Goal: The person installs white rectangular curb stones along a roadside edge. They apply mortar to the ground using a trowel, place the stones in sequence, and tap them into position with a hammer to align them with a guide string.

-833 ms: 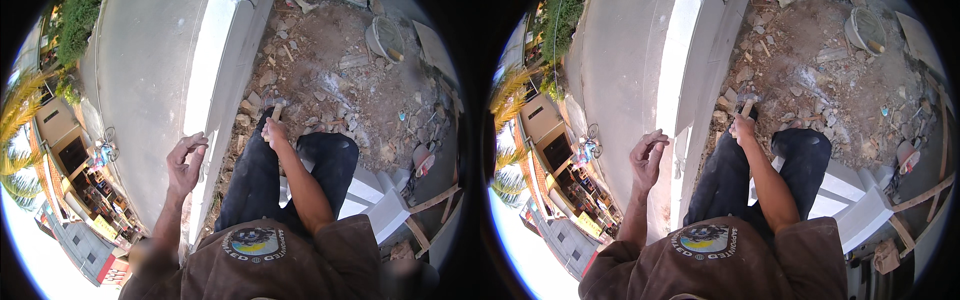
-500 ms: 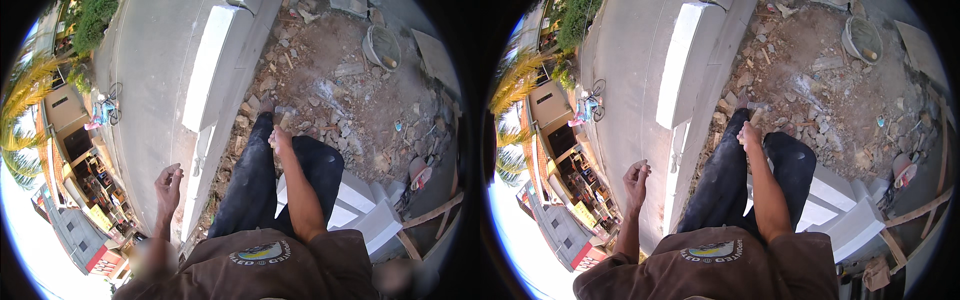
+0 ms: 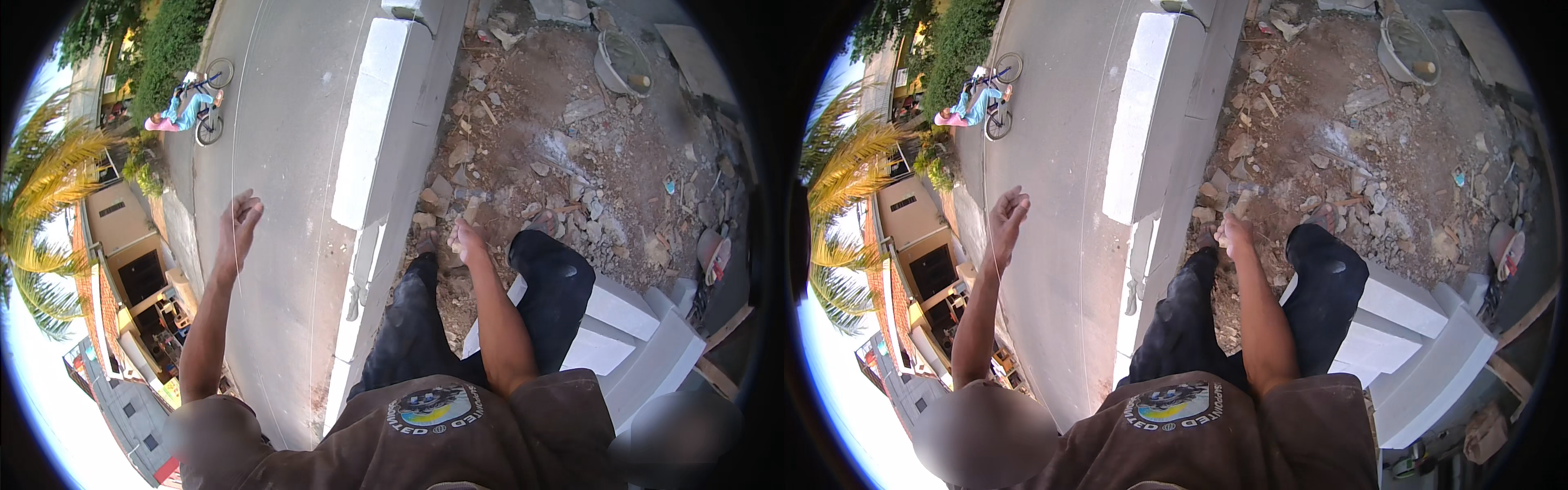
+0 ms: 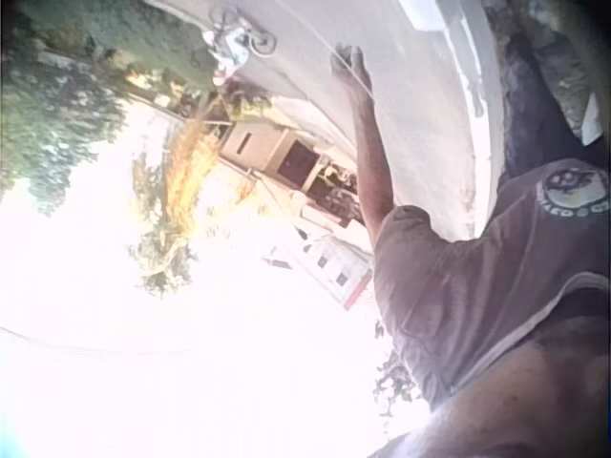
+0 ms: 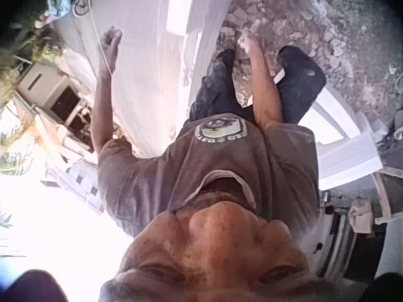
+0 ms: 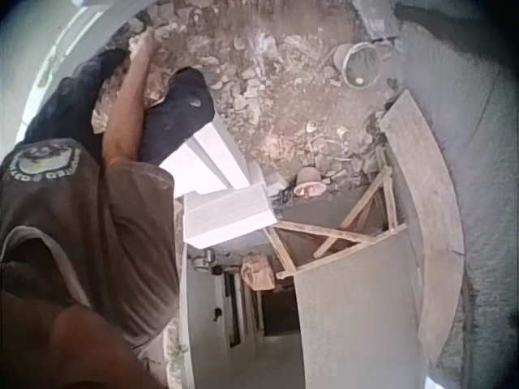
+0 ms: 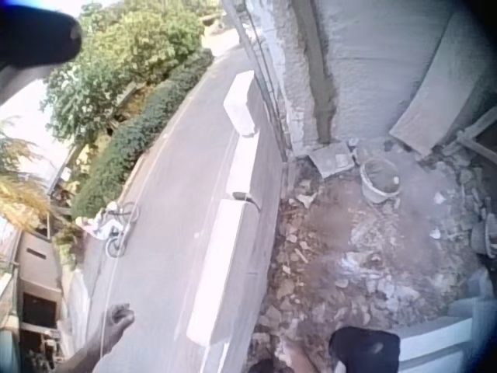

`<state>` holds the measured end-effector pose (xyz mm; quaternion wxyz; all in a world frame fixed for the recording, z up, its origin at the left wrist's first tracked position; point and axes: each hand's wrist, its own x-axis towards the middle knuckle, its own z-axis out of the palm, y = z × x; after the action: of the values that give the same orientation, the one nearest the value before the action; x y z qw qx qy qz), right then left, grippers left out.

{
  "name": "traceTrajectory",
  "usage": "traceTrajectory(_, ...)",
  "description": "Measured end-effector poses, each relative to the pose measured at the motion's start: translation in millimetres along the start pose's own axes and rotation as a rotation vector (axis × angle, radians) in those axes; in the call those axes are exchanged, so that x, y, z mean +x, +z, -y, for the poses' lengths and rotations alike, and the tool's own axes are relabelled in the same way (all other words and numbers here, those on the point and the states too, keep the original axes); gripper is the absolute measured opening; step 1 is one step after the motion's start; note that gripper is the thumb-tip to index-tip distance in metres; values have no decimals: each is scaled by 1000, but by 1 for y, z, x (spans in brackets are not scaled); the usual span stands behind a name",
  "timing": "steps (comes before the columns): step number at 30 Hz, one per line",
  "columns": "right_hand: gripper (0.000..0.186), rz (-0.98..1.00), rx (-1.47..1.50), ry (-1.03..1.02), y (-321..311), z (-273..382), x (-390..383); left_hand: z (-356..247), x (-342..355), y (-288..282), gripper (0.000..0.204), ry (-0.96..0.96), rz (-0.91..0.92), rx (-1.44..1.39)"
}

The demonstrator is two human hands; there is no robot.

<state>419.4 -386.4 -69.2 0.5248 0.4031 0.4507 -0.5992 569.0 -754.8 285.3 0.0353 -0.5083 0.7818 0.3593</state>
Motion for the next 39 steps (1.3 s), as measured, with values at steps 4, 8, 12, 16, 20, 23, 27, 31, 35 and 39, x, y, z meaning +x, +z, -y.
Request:
traceTrajectory(4, 21, -29, -97, -30, 37, -26, -37, 53, 31, 123, 113, 123, 412, 334)
traceTrajectory(8, 18, 66, 5, -62, 58, -67, -30, 60, 70, 201, 136, 337, 337, 346)
traceTrajectory(12, 17, 56, 50, -68, 87, -90, -22, 65, 107, 227, 142, 321, 323, 226)
traceTrajectory(16, 18, 14, 95, -72, 102, -112, -13, 69, 112, 239, 140, 334, 198, 310)
traceTrajectory(20, 17, -35, 142, -89, 116, -127, -8, 66, 108, 239, 134, 361, 186, 250)
traceTrajectory(23, 17, -7, 32, -74, 128, -138, -3, 64, 108, 239, 131, 367, 185, 240)
traceTrajectory(27, 19, 17, 1, -70, 117, -133, -4, 62, 106, 238, 133, 357, 216, 218)
traceTrajectory(31, 18, -92, 67, -115, 135, -135, -2, 67, 112, 238, 138, 386, 195, 241)
traceTrajectory(35, 16, 16, 68, -77, 134, -133, 1, 67, 112, 239, 134, 378, 205, 256)
traceTrajectory(39, 15, -15, -5, -104, 136, -134, -7, 71, 111, 239, 127, 449, 127, 259)
